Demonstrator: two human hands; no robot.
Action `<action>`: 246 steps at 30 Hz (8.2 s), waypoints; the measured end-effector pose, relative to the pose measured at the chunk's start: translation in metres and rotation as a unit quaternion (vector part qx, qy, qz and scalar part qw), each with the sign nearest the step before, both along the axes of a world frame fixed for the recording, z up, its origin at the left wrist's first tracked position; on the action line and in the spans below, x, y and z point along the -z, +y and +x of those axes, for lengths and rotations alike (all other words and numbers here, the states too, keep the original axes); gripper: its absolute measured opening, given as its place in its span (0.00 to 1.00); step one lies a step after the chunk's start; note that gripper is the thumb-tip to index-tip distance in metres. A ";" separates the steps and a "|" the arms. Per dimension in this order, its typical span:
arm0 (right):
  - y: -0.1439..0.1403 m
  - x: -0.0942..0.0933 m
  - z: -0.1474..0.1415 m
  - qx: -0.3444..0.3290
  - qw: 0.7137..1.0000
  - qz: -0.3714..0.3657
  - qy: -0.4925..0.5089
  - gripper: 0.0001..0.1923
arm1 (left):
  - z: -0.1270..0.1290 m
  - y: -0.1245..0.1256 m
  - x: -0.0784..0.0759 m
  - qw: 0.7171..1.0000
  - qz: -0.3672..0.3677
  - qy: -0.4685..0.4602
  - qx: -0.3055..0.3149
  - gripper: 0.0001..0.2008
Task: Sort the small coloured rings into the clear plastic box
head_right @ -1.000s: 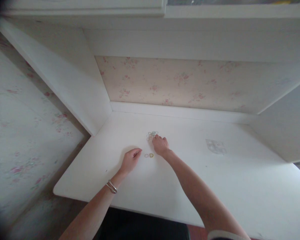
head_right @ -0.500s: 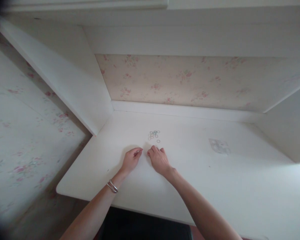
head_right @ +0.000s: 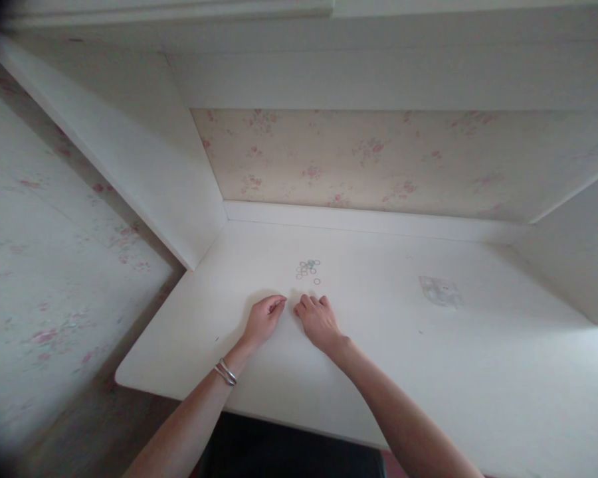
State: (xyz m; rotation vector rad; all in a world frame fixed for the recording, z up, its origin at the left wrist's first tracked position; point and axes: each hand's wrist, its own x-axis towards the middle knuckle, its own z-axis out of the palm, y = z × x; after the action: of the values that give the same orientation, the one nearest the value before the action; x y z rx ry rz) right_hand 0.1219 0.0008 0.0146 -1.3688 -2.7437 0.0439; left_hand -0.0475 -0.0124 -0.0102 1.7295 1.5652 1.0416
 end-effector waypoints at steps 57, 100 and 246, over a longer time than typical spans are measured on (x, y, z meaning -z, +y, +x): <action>-0.050 0.039 0.091 0.272 0.913 -0.018 0.303 0.18 | 0.025 0.006 -0.010 0.961 -0.005 0.260 0.099 0.11; -0.048 0.036 0.092 0.275 0.915 -0.021 0.294 0.18 | 0.012 0.026 0.004 0.960 0.077 0.229 0.144 0.11; -0.027 0.033 0.074 0.314 0.890 -0.097 0.316 0.15 | 0.017 0.006 0.001 0.942 0.084 0.292 0.144 0.13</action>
State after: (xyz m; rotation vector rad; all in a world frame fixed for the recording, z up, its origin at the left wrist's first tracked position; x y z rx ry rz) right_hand 0.1961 -0.0262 -0.0187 -1.8186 -1.7253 0.6137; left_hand -0.0309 -0.0065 -0.0114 2.4578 1.5068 0.5485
